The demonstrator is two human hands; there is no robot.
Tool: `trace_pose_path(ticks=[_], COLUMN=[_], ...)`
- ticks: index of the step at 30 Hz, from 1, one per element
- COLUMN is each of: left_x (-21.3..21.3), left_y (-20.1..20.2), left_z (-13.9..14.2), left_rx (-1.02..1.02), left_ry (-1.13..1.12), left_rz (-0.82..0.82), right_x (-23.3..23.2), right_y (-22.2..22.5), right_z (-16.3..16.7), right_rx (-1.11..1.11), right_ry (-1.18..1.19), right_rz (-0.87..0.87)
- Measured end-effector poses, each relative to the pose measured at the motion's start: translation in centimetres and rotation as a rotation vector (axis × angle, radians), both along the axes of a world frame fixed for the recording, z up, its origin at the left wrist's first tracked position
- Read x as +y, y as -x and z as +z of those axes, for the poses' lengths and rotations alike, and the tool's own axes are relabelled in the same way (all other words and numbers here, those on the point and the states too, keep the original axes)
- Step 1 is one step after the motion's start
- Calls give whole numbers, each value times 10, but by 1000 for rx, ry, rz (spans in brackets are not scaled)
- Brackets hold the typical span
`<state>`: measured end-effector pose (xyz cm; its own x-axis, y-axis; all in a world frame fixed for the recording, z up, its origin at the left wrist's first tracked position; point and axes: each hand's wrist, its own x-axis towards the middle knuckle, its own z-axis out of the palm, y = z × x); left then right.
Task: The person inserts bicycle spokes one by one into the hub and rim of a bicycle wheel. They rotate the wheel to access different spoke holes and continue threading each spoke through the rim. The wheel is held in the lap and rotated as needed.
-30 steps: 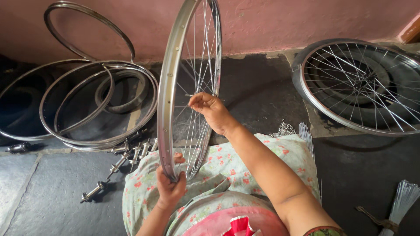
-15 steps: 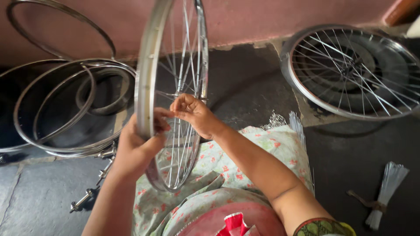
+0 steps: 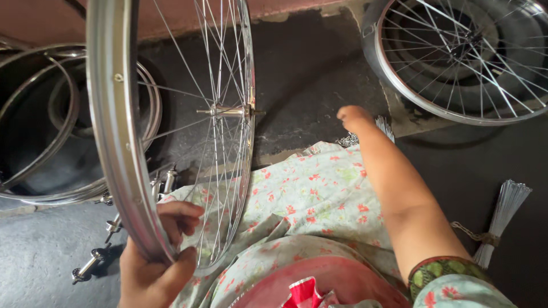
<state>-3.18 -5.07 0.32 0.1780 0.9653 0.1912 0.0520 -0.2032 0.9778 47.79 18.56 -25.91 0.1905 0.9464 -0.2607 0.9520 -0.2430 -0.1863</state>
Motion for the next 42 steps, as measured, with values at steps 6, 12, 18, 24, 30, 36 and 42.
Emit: trace_pose_path(ticks=[6,12,18,24,30,36,42], left_x=[-3,12,14,6,5,5,8], left_y=[9,34,48,42,41,50,61], left_z=[-3,-18,-20,-17,-25,-31,-32], left_rx=[69,134,145,-67,-177,-148,-185], left_ry=[-9,-115,-126,-47,4,58,85], left_rz=[37,-84,-79,-38,-38,11,-32], right_x=[8,18,23,24,25,22,20], right_y=[-29,-16,-15,-10,-8,-11,-6], right_z=[-30,-43,-55,-53,-49,-50,-47], right_rx=[-173,-225,-269,-295,-276,-277,-287], right_ry=[174,285,298,283,227,235,292], right_rz=[-98,-48,-45,-40,-115,-35,-61])
